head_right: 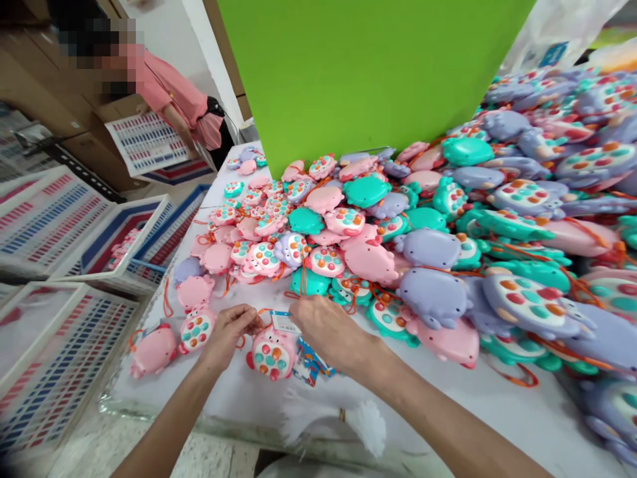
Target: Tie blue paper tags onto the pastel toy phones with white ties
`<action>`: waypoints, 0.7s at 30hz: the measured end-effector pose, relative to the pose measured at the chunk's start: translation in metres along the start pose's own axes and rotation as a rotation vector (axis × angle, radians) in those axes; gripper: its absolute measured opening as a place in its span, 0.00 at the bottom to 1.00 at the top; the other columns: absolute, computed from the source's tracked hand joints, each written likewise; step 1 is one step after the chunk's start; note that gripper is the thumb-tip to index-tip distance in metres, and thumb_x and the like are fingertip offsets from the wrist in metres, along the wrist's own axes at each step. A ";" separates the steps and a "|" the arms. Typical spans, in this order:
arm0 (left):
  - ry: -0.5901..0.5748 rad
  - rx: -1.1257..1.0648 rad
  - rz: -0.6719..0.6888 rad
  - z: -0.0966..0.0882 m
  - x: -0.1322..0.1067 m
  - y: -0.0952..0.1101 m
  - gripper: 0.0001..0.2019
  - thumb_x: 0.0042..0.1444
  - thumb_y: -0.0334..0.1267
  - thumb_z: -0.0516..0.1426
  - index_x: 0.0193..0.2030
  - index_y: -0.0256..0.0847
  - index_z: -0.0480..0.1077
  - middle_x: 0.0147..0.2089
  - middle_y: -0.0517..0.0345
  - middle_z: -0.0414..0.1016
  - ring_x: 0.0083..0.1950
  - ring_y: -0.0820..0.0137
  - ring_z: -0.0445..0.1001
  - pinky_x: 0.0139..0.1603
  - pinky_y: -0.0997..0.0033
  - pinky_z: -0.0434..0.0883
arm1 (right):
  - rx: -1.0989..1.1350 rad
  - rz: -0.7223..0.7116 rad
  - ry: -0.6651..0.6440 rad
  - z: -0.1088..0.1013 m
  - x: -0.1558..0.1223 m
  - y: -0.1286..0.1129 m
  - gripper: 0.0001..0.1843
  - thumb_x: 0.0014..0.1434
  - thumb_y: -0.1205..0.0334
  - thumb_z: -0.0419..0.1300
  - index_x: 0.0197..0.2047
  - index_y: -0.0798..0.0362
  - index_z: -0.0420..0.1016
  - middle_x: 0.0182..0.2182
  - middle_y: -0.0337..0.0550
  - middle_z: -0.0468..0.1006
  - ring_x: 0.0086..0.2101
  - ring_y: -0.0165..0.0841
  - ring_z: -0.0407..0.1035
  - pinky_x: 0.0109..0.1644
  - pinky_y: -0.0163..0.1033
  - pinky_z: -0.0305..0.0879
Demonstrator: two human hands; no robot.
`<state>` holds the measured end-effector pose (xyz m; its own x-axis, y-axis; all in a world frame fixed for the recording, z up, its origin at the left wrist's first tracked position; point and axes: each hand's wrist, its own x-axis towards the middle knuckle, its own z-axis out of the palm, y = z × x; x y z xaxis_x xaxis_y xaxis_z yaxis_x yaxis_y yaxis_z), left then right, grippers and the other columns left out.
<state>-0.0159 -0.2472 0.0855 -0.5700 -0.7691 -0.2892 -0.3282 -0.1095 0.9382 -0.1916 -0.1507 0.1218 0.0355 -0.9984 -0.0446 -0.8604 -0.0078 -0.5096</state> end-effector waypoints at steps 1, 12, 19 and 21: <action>0.009 -0.004 -0.003 -0.001 0.000 -0.002 0.14 0.51 0.43 0.52 0.23 0.35 0.69 0.24 0.56 0.72 0.25 0.73 0.67 0.28 0.74 0.64 | -0.018 0.001 -0.003 0.000 0.001 0.000 0.14 0.59 0.68 0.50 0.24 0.54 0.70 0.22 0.44 0.74 0.27 0.35 0.69 0.28 0.36 0.54; 0.043 0.060 0.007 -0.007 -0.007 0.000 0.11 0.49 0.42 0.54 0.22 0.37 0.69 0.24 0.58 0.72 0.29 0.70 0.70 0.33 0.73 0.66 | 0.188 0.034 0.124 0.003 -0.001 0.012 0.14 0.59 0.68 0.47 0.34 0.53 0.75 0.20 0.39 0.74 0.20 0.30 0.66 0.25 0.33 0.57; 0.042 0.030 0.012 0.000 -0.006 -0.006 0.12 0.50 0.42 0.53 0.23 0.37 0.69 0.24 0.58 0.73 0.28 0.71 0.70 0.31 0.75 0.66 | 0.429 0.160 0.151 0.019 0.006 0.014 0.12 0.56 0.66 0.51 0.36 0.55 0.75 0.18 0.37 0.74 0.19 0.29 0.67 0.24 0.31 0.61; 0.037 0.036 0.018 0.002 -0.007 -0.007 0.13 0.51 0.43 0.53 0.23 0.37 0.69 0.24 0.58 0.73 0.28 0.71 0.70 0.31 0.75 0.66 | 0.440 0.146 0.132 0.025 0.008 0.016 0.12 0.56 0.65 0.50 0.36 0.55 0.75 0.21 0.38 0.75 0.20 0.29 0.68 0.24 0.31 0.61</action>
<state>-0.0113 -0.2401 0.0805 -0.5478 -0.7936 -0.2648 -0.3460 -0.0733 0.9354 -0.1923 -0.1578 0.0922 -0.1586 -0.9862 -0.0477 -0.5536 0.1288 -0.8227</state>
